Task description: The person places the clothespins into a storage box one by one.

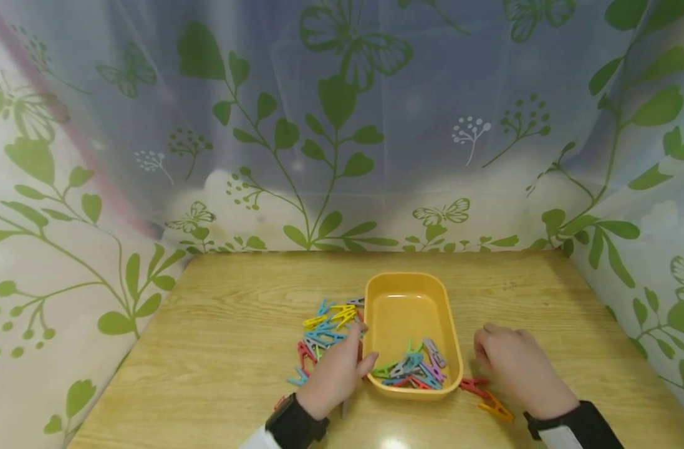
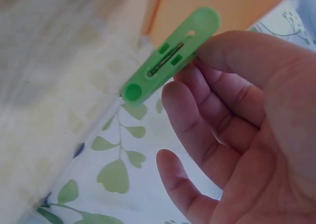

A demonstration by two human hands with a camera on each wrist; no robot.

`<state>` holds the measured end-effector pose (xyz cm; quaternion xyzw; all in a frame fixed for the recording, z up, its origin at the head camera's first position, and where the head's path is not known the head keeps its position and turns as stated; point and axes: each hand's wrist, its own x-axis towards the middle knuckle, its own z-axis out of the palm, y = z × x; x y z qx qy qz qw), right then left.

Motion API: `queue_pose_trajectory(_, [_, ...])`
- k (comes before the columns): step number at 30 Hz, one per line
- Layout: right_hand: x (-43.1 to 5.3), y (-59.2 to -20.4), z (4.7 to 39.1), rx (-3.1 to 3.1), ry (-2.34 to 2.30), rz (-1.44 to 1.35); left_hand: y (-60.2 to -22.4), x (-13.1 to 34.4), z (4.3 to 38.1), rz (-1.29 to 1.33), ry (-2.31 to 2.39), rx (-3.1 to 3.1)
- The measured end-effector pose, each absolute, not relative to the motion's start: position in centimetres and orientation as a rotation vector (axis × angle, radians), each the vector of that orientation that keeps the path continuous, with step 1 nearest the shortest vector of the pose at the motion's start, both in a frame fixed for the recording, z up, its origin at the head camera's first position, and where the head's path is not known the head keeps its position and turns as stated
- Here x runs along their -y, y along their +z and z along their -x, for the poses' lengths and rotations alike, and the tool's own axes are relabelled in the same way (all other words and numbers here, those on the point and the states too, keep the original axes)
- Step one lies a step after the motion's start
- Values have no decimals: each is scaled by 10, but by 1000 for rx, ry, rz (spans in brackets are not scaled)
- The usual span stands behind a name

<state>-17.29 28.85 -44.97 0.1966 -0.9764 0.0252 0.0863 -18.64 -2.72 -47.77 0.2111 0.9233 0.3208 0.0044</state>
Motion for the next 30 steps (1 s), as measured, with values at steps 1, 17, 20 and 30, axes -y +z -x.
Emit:
queue_pose_trajectory(1, [-288,-448,173,2899,74,-593,-478,27,187,-658,1003,-2890])
queue_pose_trajectory(17, [-255,-421,178,2759,-1,-682,-477,27,187,-658,995,-2895])
queue_pose_trajectory(20, [-249,-419,179,2755,7,-685,-477,26,187,-658,986,-2902])
queue_pose_trajectory(30, [-227,-422,179,2731,13,-756,-477,27,186,-670,986,-2905])
